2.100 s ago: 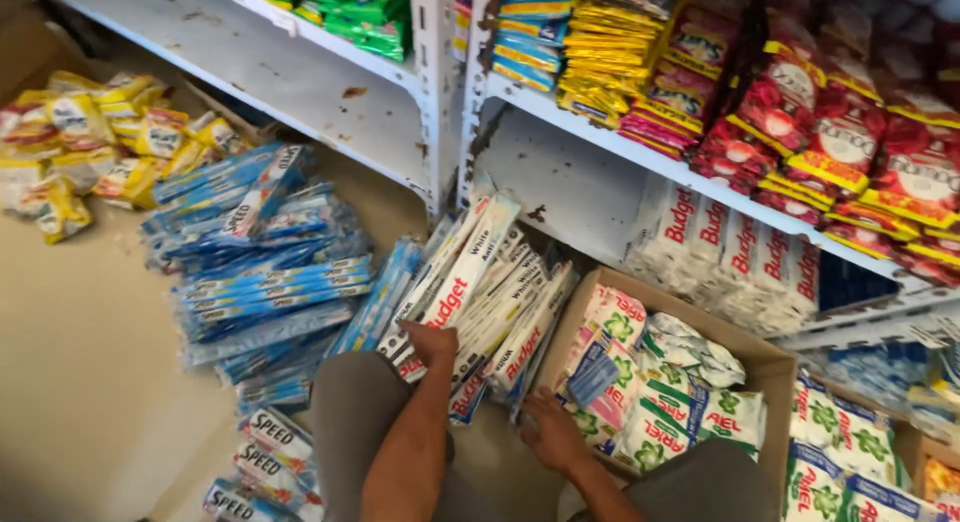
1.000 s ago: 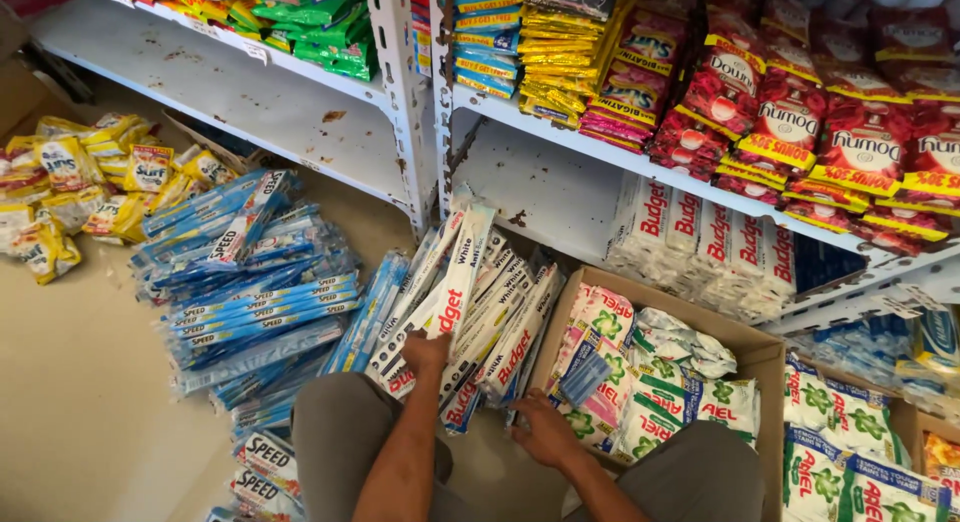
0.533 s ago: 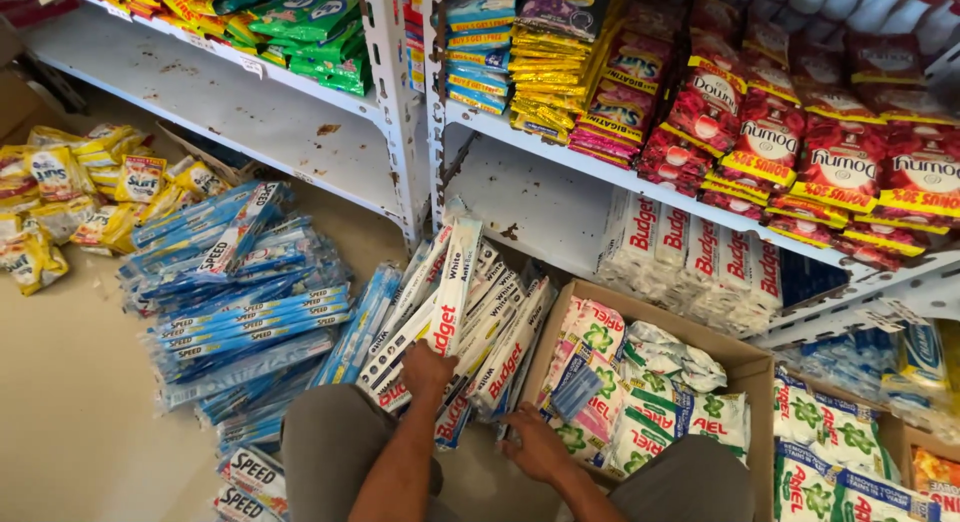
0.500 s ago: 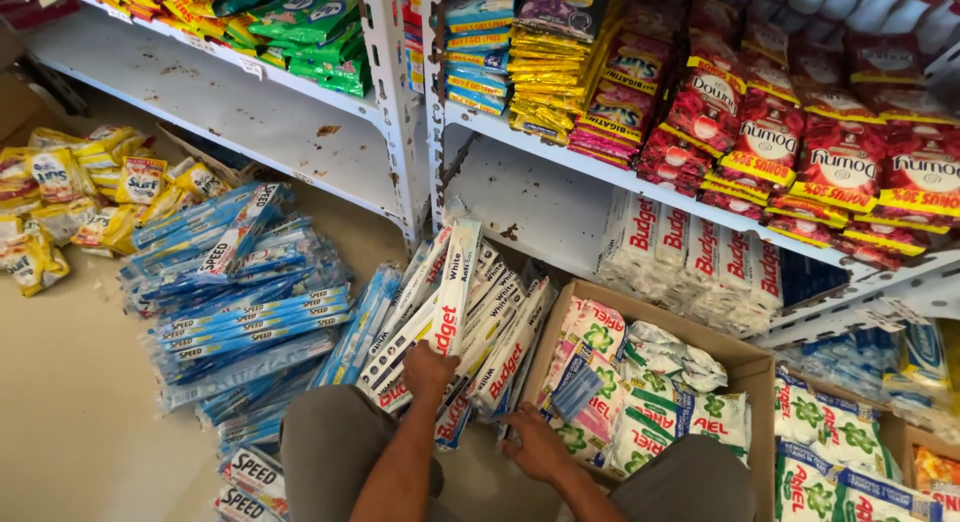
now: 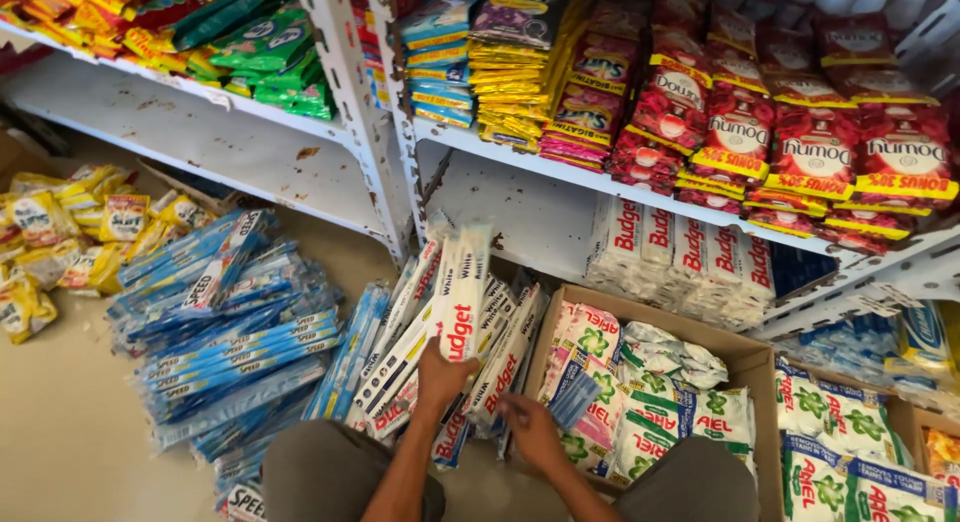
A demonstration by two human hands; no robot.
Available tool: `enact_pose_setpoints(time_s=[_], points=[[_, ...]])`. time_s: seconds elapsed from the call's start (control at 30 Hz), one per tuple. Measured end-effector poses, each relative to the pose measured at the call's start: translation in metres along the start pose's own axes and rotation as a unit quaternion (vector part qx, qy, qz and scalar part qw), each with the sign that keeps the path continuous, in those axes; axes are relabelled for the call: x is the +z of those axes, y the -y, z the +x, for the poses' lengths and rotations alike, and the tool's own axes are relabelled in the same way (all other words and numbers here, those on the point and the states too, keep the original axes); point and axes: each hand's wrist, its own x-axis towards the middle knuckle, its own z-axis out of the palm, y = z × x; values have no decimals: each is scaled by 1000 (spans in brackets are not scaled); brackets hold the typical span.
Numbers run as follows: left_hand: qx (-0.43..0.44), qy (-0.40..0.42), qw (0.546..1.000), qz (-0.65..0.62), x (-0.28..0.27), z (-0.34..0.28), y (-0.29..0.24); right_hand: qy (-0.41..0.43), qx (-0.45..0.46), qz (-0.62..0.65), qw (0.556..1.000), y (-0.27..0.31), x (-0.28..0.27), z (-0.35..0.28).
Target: The person organizes boxes and packets of household items on the lower shelves of a grocery store, moving items into rows by hand.
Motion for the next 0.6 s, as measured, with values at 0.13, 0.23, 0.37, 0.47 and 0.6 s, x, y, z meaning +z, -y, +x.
enact_pose_setpoints(time_s=[0.13,0.23,0.37,0.47,0.6], points=[[70,73,995,-21,25,-23,-11,-43,-28,59,997,28,-16,12],[79,82,992,50,48,-34,0,-39,133,289,947,42,-26,15],[79,147,986,-10,63,-33,0,-58,115,335,933,33,-35,24],[27,146,989,-10,74,-27,-13,-58,168,396,901,51,-44,32],[35,143,987,63,95,0,-13,-78,207,383,897,28,-56,67]])
